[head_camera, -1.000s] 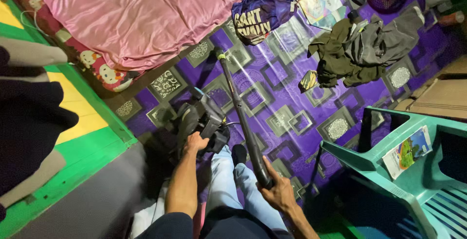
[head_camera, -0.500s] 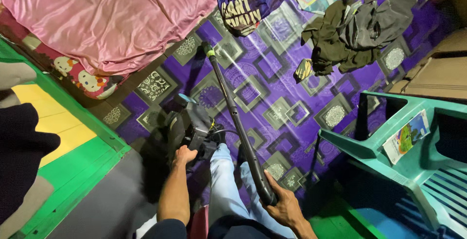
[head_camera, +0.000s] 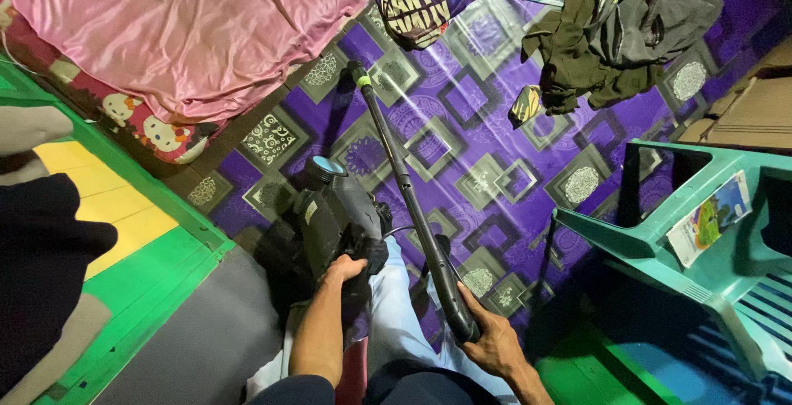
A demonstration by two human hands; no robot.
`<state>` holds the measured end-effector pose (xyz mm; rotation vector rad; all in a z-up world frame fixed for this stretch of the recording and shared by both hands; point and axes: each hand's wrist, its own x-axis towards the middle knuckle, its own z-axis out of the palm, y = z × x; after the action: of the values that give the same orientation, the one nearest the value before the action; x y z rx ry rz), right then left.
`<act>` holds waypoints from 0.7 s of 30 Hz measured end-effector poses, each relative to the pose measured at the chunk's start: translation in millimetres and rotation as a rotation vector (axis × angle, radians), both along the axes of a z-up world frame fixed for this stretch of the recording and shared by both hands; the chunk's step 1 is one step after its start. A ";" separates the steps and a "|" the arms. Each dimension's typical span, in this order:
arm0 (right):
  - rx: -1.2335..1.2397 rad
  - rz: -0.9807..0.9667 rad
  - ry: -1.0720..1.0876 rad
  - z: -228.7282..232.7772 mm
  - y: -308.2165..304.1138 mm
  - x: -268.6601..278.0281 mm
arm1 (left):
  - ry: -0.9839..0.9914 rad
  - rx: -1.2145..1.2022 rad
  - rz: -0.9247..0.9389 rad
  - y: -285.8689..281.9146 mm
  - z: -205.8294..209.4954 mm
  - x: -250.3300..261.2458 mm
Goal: The person places a book on a chair and then uses a vacuum cleaner to clean a purple patterned floor. The person moves the vacuum back and forth across the floor area near a bed and a chair.
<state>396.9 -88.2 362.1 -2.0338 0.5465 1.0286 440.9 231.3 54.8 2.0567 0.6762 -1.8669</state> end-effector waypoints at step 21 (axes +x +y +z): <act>0.027 -0.048 -0.094 31.2 -69.8 -30.3 | -0.291 -0.397 0.567 -201.3 66.4 56.7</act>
<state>366.6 -158.0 393.3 -2.0239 0.5269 0.9031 497.6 30.0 121.2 1.6150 0.6575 -1.2351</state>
